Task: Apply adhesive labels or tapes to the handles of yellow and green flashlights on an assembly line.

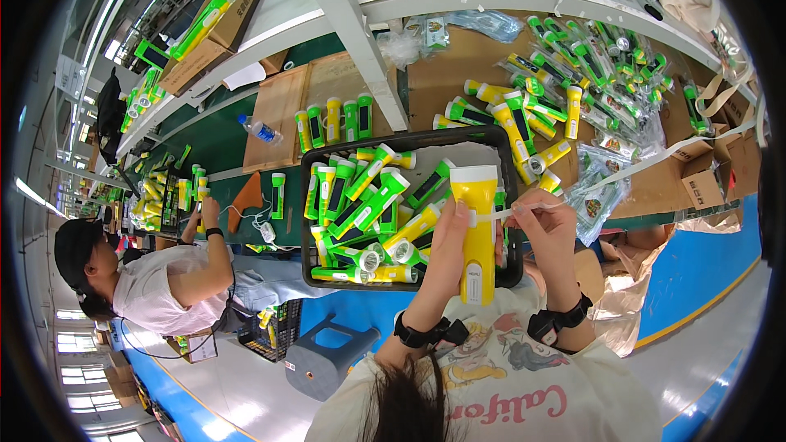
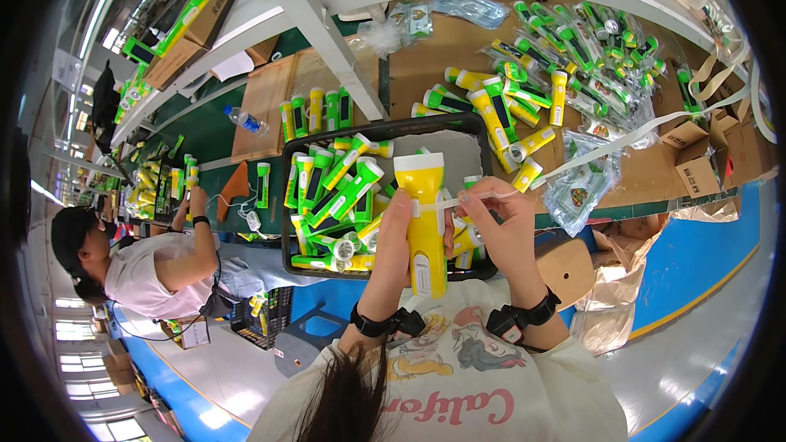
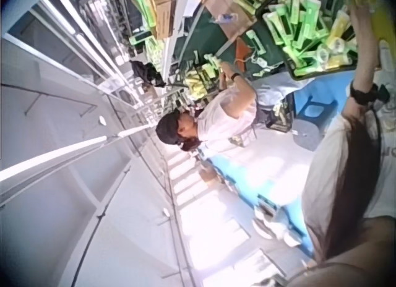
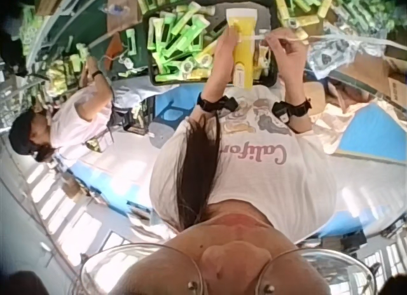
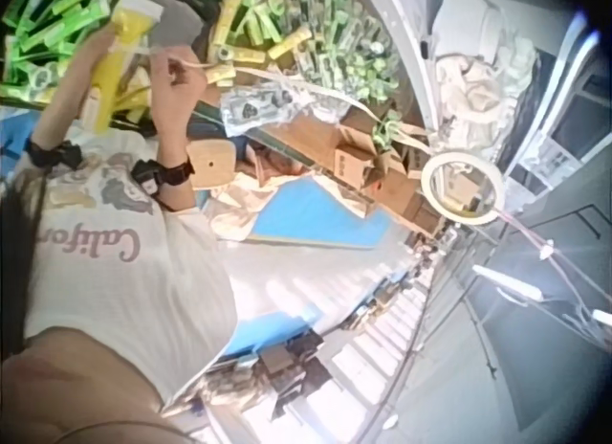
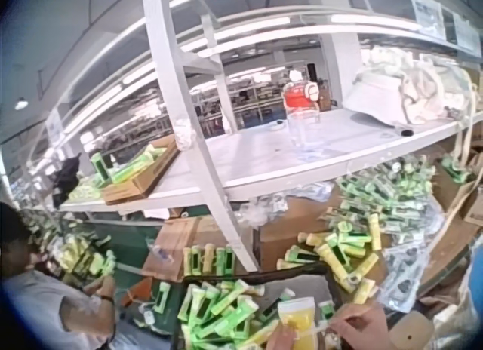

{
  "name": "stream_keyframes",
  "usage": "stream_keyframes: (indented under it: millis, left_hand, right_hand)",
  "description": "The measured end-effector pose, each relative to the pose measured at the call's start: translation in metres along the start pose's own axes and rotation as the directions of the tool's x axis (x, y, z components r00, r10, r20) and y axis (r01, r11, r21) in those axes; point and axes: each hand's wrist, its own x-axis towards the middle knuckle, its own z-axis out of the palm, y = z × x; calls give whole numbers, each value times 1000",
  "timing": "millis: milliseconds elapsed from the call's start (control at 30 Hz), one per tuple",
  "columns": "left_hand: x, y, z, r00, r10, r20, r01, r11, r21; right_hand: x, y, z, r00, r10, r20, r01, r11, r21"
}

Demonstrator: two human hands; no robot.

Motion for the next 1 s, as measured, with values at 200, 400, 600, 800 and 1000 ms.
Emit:
stream_keyframes:
  millis: [200, 400, 600, 800, 1000]
  left_hand:
    - [18, -3, 8, 991, -82, 104, 79, 996, 28]
    - [46, -24, 16, 985, -116, 131, 105, 991, 87]
    - [80, -46, 27, 979, -164, 123, 150, 981, 121]
    - [134, -107, 27, 992, 32, 123, -73, 936, 345]
    - [219, -125, 15, 968, -235, -94, 244, 963, 113]
  right_hand:
    - [5, -2, -17, 998, 20, -60, -18, 999, 37]
    - [13, 0, -45, 982, 93, -165, -93, 996, 12]
    - [28, 1, -70, 982, 59, -179, -82, 990, -119]
    - [63, -21, -86, 928, -275, 253, 360, 478, -801]
    - [71, -24, -82, 732, -460, 502, 681, 519, -517]
